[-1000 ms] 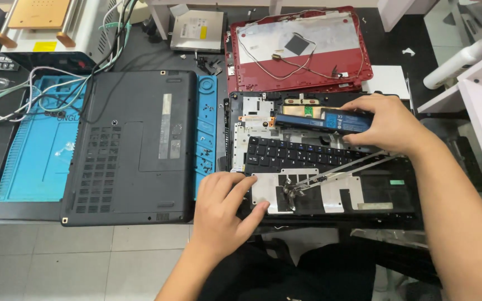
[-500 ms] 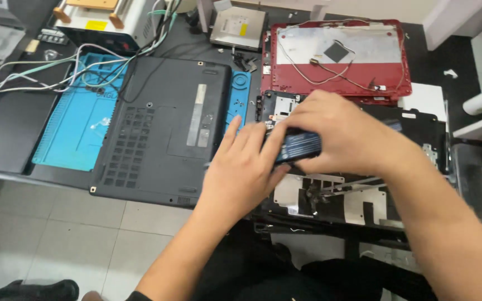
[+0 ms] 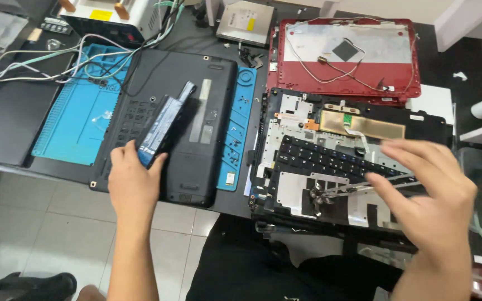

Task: Disassembling laptop components including removing the motherboard, screen, and battery.

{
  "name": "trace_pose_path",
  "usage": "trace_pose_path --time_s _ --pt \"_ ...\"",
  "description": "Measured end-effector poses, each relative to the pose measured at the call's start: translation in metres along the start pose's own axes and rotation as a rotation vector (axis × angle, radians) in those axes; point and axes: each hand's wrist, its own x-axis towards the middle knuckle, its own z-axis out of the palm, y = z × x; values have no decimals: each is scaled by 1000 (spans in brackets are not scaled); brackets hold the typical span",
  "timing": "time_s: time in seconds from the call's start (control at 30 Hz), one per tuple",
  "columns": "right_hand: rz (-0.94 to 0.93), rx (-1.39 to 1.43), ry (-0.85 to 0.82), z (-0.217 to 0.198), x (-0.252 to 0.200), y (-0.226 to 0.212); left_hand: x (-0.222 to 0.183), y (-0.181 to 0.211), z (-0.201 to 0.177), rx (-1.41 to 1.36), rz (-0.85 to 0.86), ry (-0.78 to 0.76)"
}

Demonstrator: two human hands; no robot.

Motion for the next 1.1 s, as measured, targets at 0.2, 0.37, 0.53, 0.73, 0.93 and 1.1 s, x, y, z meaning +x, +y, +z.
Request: trace_pose_path --time_s 0.2,0.37,0.53,0.73,0.93,1.1 --pt "362 -257 134 -29 -119 56 5 -30 28 204 97 92" --pt "340 -225 63 -27 -121 55 15 -44 39 158 46 57" --pt "83 -207 -156 -2 -77 68 3 -14 32 285 133 120" --pt "18 -153 -344 11 -53 80 -55 111 13 -199 538 36" --pt "24 -59 -480 9 -35 93 -80 194 23 -489 843 -174" --pt "7 -106 -546 6 -23 105 -78 214 26 -484 869 -328"
